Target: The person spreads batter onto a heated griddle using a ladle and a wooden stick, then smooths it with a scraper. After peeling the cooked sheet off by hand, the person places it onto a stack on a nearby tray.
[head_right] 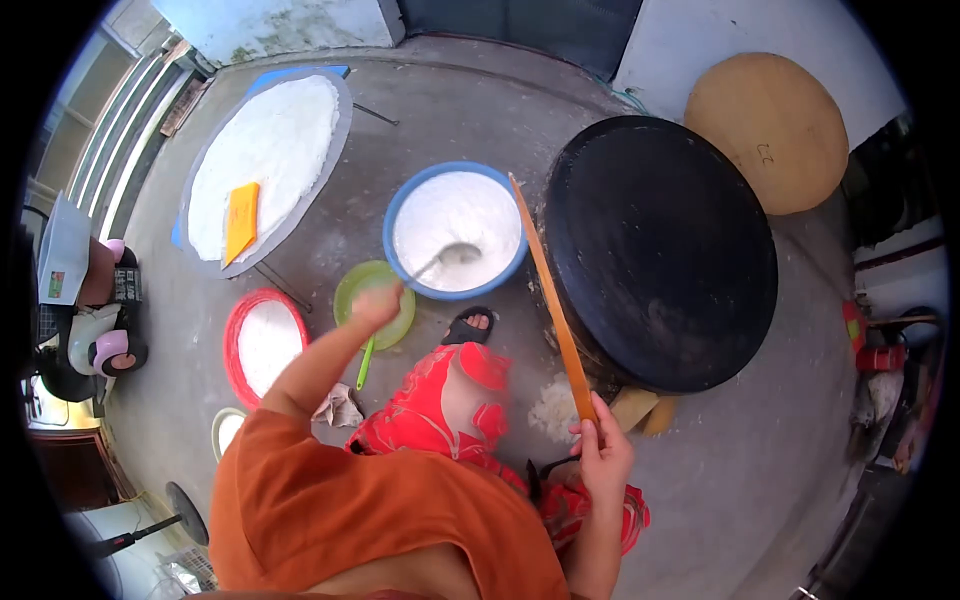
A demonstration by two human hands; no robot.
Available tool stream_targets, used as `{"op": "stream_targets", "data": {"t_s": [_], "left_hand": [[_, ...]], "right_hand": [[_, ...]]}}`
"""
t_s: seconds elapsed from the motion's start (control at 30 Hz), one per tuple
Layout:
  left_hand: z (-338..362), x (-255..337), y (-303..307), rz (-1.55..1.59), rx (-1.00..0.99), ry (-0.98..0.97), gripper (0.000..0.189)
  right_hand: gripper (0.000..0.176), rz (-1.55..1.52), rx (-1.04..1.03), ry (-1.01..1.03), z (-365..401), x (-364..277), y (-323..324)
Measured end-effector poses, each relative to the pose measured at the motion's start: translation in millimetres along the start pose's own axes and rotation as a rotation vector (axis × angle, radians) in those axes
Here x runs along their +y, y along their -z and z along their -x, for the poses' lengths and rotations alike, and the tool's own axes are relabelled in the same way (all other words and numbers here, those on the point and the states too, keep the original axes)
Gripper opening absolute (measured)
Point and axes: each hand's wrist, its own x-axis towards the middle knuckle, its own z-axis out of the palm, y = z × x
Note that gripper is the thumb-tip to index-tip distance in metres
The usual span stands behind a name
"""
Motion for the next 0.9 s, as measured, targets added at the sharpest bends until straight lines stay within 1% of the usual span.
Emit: {"op": "stream_targets", "data": {"t_s": [0.03, 0.07, 0.13, 0.17, 0.2, 0.23, 0.27, 0.33, 0.37, 0.4, 0.47, 0.5, 0.53, 0.6, 0.63, 0.67, 0.73, 0.77, 0.8, 0.87, 0.9], "left_hand": [[-9, 9, 31, -0.013, -0.097, 0.066, 0.029], [-22, 11, 30, -0.014, -0.098, 0.063, 0.029], [-38, 13, 24, 0.082, 0.012, 0.172, 0.03], [-33, 16, 13, 0.072, 0.01, 0.17, 0.03], [-19, 29, 3, 0.031, -0.06, 0.11, 0.031], [-13, 36, 0, -0.009, -0.128, 0.051, 0.032], [-9, 33, 5, -0.015, -0.13, 0.053, 0.032], [5, 15, 21, 0.148, -0.038, 0.004, 0.026], [4, 2, 25, 0.176, -0.034, 0.065, 0.027], [4, -1, 19, 0.175, -0.038, 0.071, 0.027], [0, -10, -3, 0.14, 0.02, 0.129, 0.025], [-1, -6, -16, 0.091, 0.026, 0.055, 0.02], [-5, 12, -1, 0.093, 0.033, 0.044, 0.02], [-10, 39, 28, 0.147, -0.005, -0.103, 0.02], [-27, 38, 23, 0.21, 0.074, -0.135, 0.02], [-30, 39, 13, 0.212, 0.064, -0.134, 0.02], [-50, 46, 1, 0.176, 0.134, 0.075, 0.025], [-53, 39, -21, 0.062, 0.048, 0.016, 0.024], [-41, 36, -19, 0.066, 0.055, 0.01, 0.024], [-13, 19, 0, 0.212, 0.091, -0.175, 0.025], [-8, 11, 15, 0.208, 0.081, -0.175, 0.025]], "right_hand": [[0.036, 0.019, 0.002, 0.003, 0, -2, 0], [0.036, 0.037, 0.003, 0.006, 0, -4, 0], [0.036, 0.012, 0.009, -0.007, 4, -6, 1], [0.036, -0.009, 0.009, -0.016, 5, -5, 1], [0.036, -0.018, 0.01, -0.015, 5, -3, 1], [0.037, 0.007, 0.002, 0.019, 5, 1, 3], [0.037, 0.034, -0.008, 0.044, 5, 5, 4], [0.038, 0.02, -0.018, 0.024, 7, 9, 6], [0.038, 0.011, -0.029, 0.015, 8, 10, 7], [0.038, 0.011, -0.033, 0.011, 8, 10, 7], [0.038, 0.009, -0.039, 0.021, 9, 8, 8], [0.038, 0.009, -0.037, 0.023, 9, 8, 8], [0.038, 0.023, -0.034, 0.03, 6, 9, 8], [0.038, 0.044, -0.023, 0.013, 10, 8, 9], [0.037, 0.045, -0.024, 0.019, 9, 3, 6], [0.036, 0.045, -0.027, 0.028, 10, 1, 4], [0.036, 0.037, -0.037, 0.027, 11, 0, 3], [0.037, 0.032, -0.052, 0.021, 10, 0, 3], [0.037, 0.033, -0.047, 0.029, 9, 0, 5], [0.037, 0.051, -0.041, 0.019, 11, 2, 6], [0.037, 0.049, -0.04, 0.009, 11, 3, 7]]}}
